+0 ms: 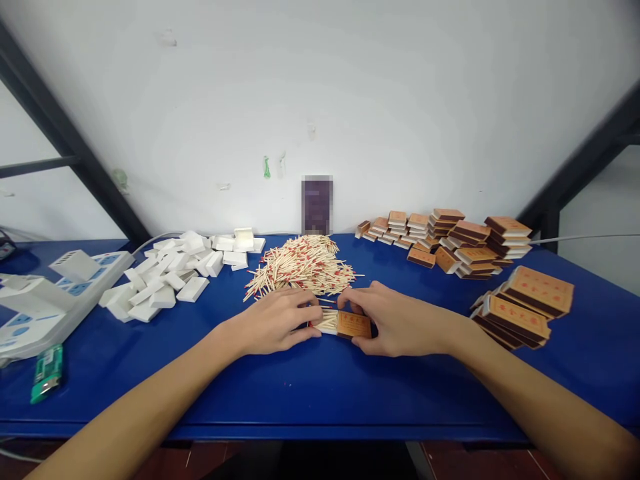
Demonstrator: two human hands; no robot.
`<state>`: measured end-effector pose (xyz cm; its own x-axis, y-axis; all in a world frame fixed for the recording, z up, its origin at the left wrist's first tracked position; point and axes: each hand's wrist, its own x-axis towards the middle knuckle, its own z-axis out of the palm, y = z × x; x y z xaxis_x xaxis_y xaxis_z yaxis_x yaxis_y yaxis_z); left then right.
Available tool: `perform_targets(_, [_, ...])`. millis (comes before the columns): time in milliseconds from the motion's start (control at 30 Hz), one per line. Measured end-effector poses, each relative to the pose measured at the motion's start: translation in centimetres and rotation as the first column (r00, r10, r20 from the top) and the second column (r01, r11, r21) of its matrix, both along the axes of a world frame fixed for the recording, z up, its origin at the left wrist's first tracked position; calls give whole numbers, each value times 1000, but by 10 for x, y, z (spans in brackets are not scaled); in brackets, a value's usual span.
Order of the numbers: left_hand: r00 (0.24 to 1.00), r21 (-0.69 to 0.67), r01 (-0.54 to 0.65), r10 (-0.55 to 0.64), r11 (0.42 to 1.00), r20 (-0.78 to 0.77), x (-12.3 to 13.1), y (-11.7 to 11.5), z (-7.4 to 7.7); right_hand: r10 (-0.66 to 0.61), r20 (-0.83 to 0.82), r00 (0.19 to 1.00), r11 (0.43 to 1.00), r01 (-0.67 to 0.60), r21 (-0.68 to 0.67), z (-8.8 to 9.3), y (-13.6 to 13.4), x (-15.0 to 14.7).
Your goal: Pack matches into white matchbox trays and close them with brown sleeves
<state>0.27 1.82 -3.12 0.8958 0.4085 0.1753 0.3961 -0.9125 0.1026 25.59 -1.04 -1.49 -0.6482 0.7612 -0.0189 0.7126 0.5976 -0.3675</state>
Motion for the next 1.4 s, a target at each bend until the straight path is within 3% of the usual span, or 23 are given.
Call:
perform_targets(267, [1000, 26, -10, 10, 1000, 2, 1, 0, 0, 6, 14, 1000, 996, -7, 83, -1, 2, -1])
perform_targets(467, [997, 125, 20, -11, 992, -72, 1, 0, 1, 19, -15, 1000, 1000, -19, 11, 1, 5, 3])
perform_targets(600, [996, 204, 25, -7, 979, -88, 1, 1, 0, 11, 7, 1000, 999, -11, 48, 1, 7, 6])
perform_targets(967, [995, 251, 16, 10, 968, -102, 2, 1, 0, 24, 23, 999, 998, -25, 61, 2, 5, 2])
perform_targets(1100, [996, 175, 13, 3, 985, -88, 2, 1, -1, 38, 4, 999, 997, -38, 67, 0, 5, 2])
perform_targets(1400, [989, -135, -53, 72, 989, 133, 1, 1, -9, 27, -47, 999, 999, -26, 29, -2, 7, 3])
